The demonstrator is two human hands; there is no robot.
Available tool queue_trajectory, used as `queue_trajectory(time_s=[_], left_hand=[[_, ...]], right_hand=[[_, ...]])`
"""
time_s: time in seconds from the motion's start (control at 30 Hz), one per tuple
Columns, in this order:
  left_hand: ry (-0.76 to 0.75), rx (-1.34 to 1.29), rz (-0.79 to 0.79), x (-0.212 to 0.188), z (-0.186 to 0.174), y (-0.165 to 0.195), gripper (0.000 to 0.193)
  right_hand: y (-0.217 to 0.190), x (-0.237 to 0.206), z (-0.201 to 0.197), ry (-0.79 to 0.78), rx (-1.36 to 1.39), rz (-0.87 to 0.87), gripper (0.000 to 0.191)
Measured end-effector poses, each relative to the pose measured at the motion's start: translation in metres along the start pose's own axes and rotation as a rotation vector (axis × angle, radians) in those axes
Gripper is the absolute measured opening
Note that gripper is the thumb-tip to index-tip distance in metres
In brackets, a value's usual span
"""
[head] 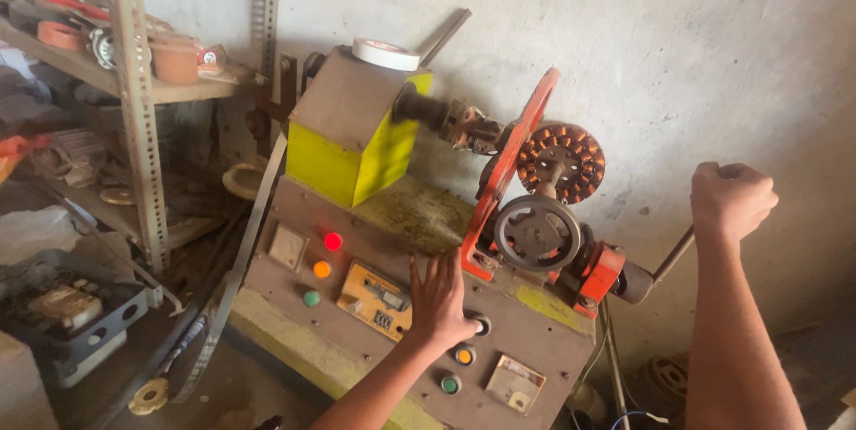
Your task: The person operates a motor winding machine, securing a copper-wound stator core onto the spindle, then repeatedly presses the control panel buttons and turns the handwheel to wind additional copper wire onto the stator. The person periodically stops to adjust the stator and inspect the winding progress.
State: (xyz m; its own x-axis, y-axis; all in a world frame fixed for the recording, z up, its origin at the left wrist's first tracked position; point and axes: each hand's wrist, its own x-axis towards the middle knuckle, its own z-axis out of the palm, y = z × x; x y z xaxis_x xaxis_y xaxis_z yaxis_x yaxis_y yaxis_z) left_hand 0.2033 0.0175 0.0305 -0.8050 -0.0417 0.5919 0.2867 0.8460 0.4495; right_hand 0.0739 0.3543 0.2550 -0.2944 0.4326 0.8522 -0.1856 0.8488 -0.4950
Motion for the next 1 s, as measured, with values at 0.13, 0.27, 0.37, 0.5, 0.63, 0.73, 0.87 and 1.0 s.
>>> queue_trajectory(time_s=[0.13,0.27,0.37,0.5,0.63,0.73,0.87,1.0], left_hand=[[-0.037,0.009,-0.022,-0.002,-0.008,0.007,0.131],[-0.038,0.025,-0.03,-0.006,-0.016,0.014,0.132],[-0.043,0.022,-0.028,-0.01,-0.022,0.018,0.132],[-0.059,0.03,-0.029,-0.017,-0.025,0.024,0.133],[-0.04,0.018,-0.034,-0.029,-0.023,0.032,0.134],[-0.045,0.021,-0.037,-0.033,-0.021,0.037,0.134],[-0.054,0.018,-0.039,-0.032,-0.021,0.04,0.134],[-0.082,0.04,-0.05,-0.031,-0.02,0.042,0.137]], right_hand=[[0.0,0.003,-0.008,-0.011,0.0,-0.016,0.021],[-0.001,0.001,-0.017,-0.022,0.044,-0.012,0.021],[-0.002,-0.002,-0.022,-0.008,0.037,0.003,0.021],[0.001,-0.004,-0.032,0.025,0.0,-0.067,0.02],[0.008,-0.007,-0.046,0.02,0.031,-0.035,0.02],[0.011,-0.008,-0.051,0.005,0.033,-0.04,0.019],[0.013,-0.007,-0.051,0.003,0.018,-0.054,0.017],[0.016,-0.007,-0.053,0.019,0.012,-0.092,0.016]])
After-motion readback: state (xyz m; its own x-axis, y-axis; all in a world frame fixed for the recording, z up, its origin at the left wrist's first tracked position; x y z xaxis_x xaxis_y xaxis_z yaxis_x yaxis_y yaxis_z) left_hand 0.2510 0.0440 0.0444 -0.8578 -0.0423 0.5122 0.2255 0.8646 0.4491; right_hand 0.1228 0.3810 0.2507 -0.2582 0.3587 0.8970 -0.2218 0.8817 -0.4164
